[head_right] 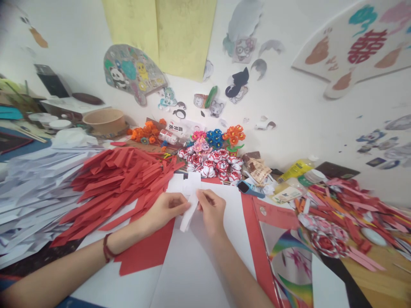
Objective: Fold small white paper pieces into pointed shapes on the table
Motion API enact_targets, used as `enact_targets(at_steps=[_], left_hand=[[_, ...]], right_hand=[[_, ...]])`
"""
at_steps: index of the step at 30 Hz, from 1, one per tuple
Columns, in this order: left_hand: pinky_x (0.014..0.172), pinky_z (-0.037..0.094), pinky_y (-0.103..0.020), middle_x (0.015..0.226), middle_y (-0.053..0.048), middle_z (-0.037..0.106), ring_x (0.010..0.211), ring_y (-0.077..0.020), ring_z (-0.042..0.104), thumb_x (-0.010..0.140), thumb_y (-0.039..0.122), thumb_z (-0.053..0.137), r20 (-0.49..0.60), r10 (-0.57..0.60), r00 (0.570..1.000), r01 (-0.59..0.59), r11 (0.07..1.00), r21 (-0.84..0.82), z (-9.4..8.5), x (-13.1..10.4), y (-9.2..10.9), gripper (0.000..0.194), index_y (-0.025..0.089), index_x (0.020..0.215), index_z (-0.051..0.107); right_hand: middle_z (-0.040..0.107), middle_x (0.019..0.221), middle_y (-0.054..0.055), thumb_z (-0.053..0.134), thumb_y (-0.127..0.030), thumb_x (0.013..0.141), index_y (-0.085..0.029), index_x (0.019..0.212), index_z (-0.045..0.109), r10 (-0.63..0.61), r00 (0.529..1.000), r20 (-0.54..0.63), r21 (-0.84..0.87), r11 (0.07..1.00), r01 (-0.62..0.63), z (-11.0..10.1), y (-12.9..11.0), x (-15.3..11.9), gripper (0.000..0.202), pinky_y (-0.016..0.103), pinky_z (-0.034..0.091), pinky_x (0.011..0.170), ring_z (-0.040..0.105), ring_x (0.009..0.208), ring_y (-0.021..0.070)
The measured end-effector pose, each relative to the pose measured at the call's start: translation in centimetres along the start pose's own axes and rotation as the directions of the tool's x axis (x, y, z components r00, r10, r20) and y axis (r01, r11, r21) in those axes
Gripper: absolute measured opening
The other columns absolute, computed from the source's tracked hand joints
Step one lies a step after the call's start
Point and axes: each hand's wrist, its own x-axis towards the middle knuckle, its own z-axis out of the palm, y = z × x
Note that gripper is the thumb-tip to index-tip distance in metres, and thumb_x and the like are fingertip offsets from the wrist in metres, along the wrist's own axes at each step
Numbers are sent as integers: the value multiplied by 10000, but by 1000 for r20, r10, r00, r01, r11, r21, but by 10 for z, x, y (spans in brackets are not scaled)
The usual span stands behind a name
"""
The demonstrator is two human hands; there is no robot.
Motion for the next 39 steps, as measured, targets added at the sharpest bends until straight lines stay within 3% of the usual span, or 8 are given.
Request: enact_targets(at_steps=[7,16,22,27,32,39], left_hand=[[539,394,-220,641,-26,605,571,-113,527,775,441,616,37,-52,998,53,998,-45,5,-1,0,329,116,726,622],[561,396,-222,640,-20,614,569,-117,542,860,432,493,77,-29,997,23,997,77,5,-6,4,335,145,713,581],[515,350,-219,573,9,530,520,-113,488,913,430,376,92,-63,994,45,980,193,5,-9,0,388,166,666,520],[543,309,-227,570,8,517,554,-115,463,917,420,367,27,-5,1000,-4,955,296,2,-6,-1,428,166,593,487],[549,301,-222,625,18,494,598,-117,431,893,396,418,-94,46,995,-17,959,283,1,-3,-1,332,169,658,479],[578,318,-218,658,21,497,631,-111,440,897,346,417,-124,94,988,-63,972,228,1,-4,1,286,157,706,513]], right_hand=[[397,497,-51,667,-381,777,-166,593,556,-28,997,-78,34,999,31,-7,2,6,304,259,250,494,337,499,91],[361,501,-53,671,-392,769,-179,520,450,-33,989,-146,60,997,43,-12,3,11,395,259,238,501,314,508,88],[339,489,-62,685,-408,748,-181,501,427,41,983,-178,91,996,-25,-12,4,11,424,261,213,484,297,491,82],[355,481,-61,694,-437,731,-181,509,454,43,980,-195,57,998,-32,-10,6,10,415,260,217,476,299,482,82],[374,472,-59,702,-454,714,-176,540,512,81,990,-112,27,997,-79,-1,8,2,380,256,232,466,322,471,86],[423,489,-45,688,-413,732,-163,596,587,70,998,-3,-39,997,-70,9,3,-8,302,240,300,480,385,488,92]])
